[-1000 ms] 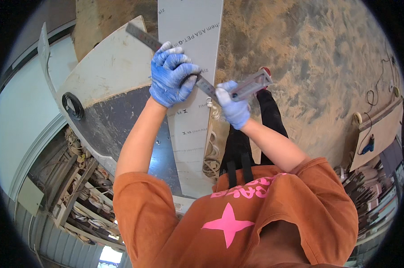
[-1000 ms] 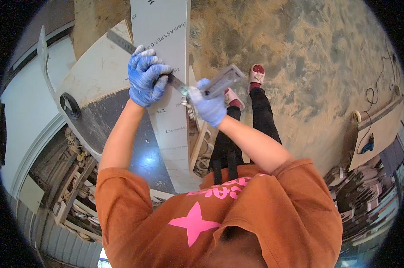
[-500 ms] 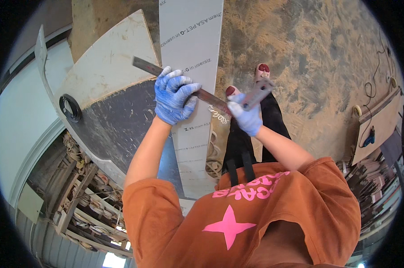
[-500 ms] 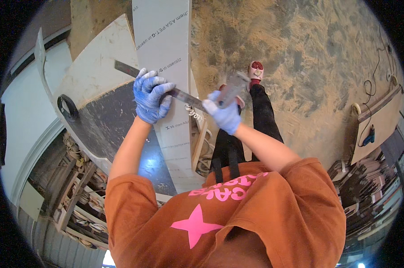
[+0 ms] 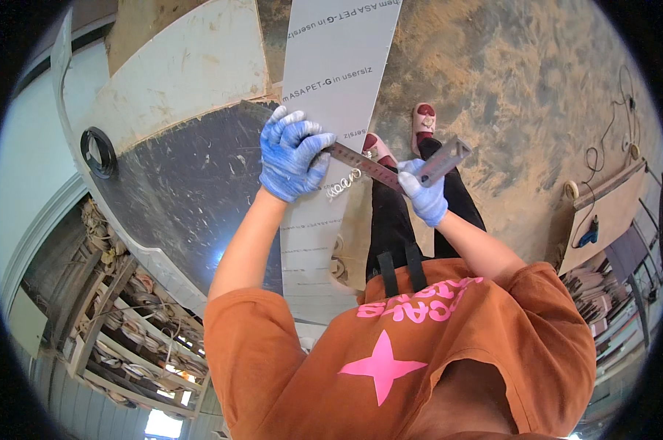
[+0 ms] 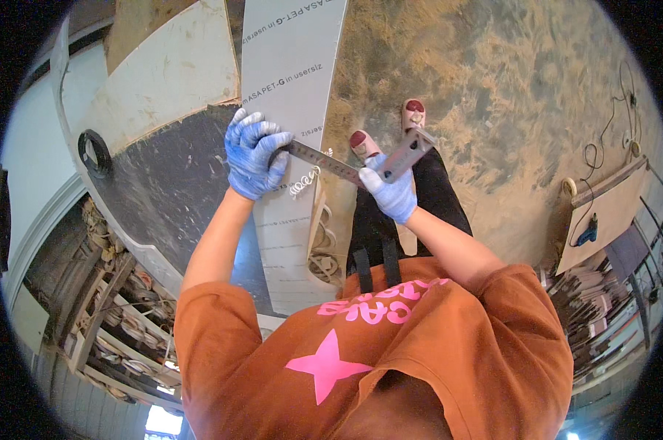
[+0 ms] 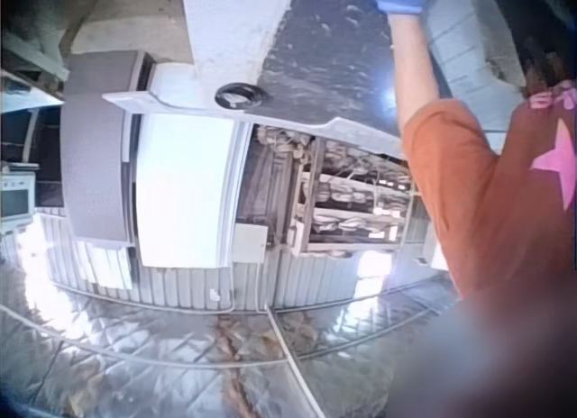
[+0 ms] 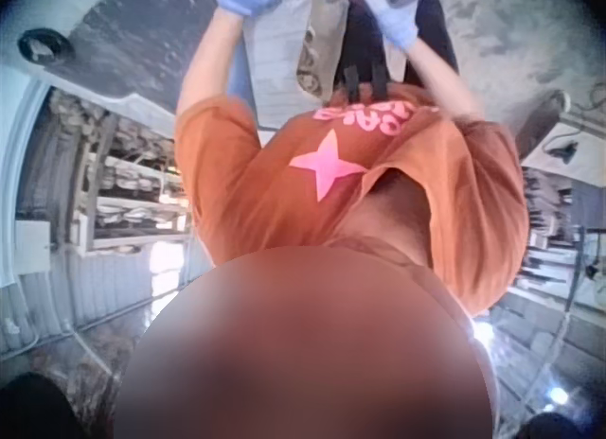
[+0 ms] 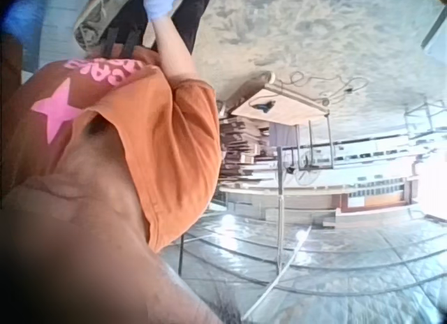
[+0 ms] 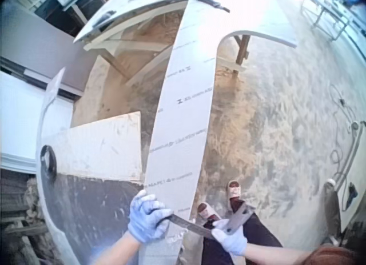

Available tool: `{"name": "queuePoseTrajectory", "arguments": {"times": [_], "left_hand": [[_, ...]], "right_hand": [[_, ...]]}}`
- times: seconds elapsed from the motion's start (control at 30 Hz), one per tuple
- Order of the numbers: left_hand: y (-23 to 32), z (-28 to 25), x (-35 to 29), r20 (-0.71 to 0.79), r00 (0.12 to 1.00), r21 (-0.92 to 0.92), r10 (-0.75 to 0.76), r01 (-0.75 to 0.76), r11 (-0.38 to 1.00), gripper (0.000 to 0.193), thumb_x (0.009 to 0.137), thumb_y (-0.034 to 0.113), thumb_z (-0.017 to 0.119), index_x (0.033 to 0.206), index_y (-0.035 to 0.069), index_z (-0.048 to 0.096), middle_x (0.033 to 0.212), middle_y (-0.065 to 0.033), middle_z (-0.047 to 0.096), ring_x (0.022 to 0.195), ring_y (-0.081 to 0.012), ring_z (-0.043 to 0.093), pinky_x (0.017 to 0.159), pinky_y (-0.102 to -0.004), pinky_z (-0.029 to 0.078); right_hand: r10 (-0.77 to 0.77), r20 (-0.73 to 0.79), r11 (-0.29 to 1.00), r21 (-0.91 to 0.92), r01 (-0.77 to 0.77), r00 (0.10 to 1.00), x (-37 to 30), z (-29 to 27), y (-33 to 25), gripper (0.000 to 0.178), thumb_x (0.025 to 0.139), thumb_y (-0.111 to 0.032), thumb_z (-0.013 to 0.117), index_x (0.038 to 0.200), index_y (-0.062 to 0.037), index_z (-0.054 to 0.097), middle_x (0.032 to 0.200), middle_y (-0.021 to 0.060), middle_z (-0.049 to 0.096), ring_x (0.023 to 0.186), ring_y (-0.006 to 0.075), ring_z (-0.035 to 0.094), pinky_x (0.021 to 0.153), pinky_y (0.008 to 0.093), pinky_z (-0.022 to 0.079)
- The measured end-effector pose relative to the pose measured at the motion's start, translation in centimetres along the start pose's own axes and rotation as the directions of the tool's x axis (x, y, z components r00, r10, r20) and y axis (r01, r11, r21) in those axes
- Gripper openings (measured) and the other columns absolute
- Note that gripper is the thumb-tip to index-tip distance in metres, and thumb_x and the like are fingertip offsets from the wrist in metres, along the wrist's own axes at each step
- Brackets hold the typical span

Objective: The person measures and cuts a large white sheet material on a workbench using a metal ruler and a utility knife. They align the ruler, score the sheet, and peel away the cut strip. The person wears blue gloves and an orange shirt.

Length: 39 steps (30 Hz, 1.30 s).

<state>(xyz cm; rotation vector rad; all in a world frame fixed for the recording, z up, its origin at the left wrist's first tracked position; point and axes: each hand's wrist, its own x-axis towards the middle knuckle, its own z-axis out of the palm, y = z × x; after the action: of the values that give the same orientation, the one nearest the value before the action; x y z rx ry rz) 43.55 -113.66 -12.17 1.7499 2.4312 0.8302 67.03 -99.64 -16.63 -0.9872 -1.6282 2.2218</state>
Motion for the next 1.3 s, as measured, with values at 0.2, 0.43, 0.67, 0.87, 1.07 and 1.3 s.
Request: {"name": "queuePoseTrajectory", "arguments": {"times": [0.2, 0.43, 0.67, 0.87, 1.07, 1.3], "left_hand": [[-0.4, 1.4, -0.4, -0.048, 0.998, -0.019, -0.03, 0.029, 0.999, 0.016, 0.071, 0.027, 0.069, 0.086, 0.022, 0.068, 0.096, -0.0001, 0.058, 0.106, -0.026, 0.054, 0.106, -0.0488, 0.037], [1.3, 0.2, -1.2, -0.121, 0.992, 0.12, -0.046, 0.061, 0.991, 0.012, 0.074, 0.027, 0.069, 0.084, 0.022, 0.069, 0.093, 0.0011, 0.061, 0.101, -0.0246, 0.058, 0.104, -0.0474, 0.039], [2.1, 0.8, -4.1, -0.282, 0.949, 0.274, -0.139, 0.218, 0.937, 0.033, 0.075, 0.036, 0.067, 0.106, 0.023, 0.068, 0.122, -0.006, 0.055, 0.119, -0.0307, 0.047, 0.11, -0.0501, 0.03], [5.4, 1.8, -5.8, -0.208, 0.967, 0.055, -0.145, 0.16, 0.986, 0.047, 0.069, 0.048, 0.072, 0.108, 0.023, 0.068, 0.124, -0.008, 0.055, 0.119, -0.0298, 0.049, 0.112, -0.0498, 0.025], [9.1, 3.4, -5.0, -0.241, 0.888, 0.036, -0.392, 0.411, 0.911, 0.02, 0.079, 0.025, 0.075, 0.09, 0.011, 0.065, 0.081, -0.0024, 0.059, 0.076, -0.0193, 0.061, 0.068, -0.0331, 0.051], [6.6, 0.8, -5.0, -0.278, 0.582, -0.8, -0.764, 0.3, 0.519, 0.017, 0.093, 0.022, 0.063, 0.098, 0.006, 0.065, 0.092, -0.0054, 0.063, 0.085, -0.0168, 0.062, 0.083, -0.0343, 0.053]], "right_hand": [[0.087, -0.053, 0.983, 0.166, -0.077, 0.995, -0.3, 4.9, 3.7, 0.016, 0.087, -0.015, 0.067, 0.078, -0.0077, 0.056, 0.071, -0.0028, 0.052, 0.064, 0.0088, 0.047, 0.058, 0.0268, 0.04], [0.084, 0.078, 0.996, -0.022, -0.082, 0.993, -0.5, -0.8, 2.5, 0.016, 0.083, -0.018, 0.073, 0.082, -0.0067, 0.062, 0.075, -0.0021, 0.058, 0.07, 0.0108, 0.055, 0.067, 0.0289, 0.047], [0.062, 0.031, 0.998, -0.023, -0.061, 0.998, 2.3, -8.1, -1.1, 0.02, 0.084, -0.025, 0.072, 0.088, -0.007, 0.063, 0.082, -0.0017, 0.06, 0.075, 0.0107, 0.055, 0.07, 0.0283, 0.046], [0.058, 0.189, 0.998, 0.011, -0.061, 0.98, 7.0, -8.3, -2.0, 0.018, 0.084, -0.026, 0.07, 0.079, -0.0126, 0.059, 0.074, -0.005, 0.053, 0.067, 0.0073, 0.048, 0.06, 0.0239, 0.038], [-0.037, 0.093, 0.994, 0.105, 0.027, 0.995, 4.9, -5.6, -0.4, 0.017, 0.085, -0.026, 0.072, 0.083, -0.0119, 0.063, 0.073, -0.0032, 0.058, 0.064, 0.0086, 0.052, 0.058, 0.0252, 0.041], [-0.035, 0.123, 0.996, 0.09, 0.024, 0.992, 1.1, -1.7, 1.0, 0.018, 0.084, -0.024, 0.074, 0.082, -0.0084, 0.064, 0.071, -0.004, 0.057, 0.061, 0.0084, 0.052, 0.055, 0.0257, 0.044]]}}
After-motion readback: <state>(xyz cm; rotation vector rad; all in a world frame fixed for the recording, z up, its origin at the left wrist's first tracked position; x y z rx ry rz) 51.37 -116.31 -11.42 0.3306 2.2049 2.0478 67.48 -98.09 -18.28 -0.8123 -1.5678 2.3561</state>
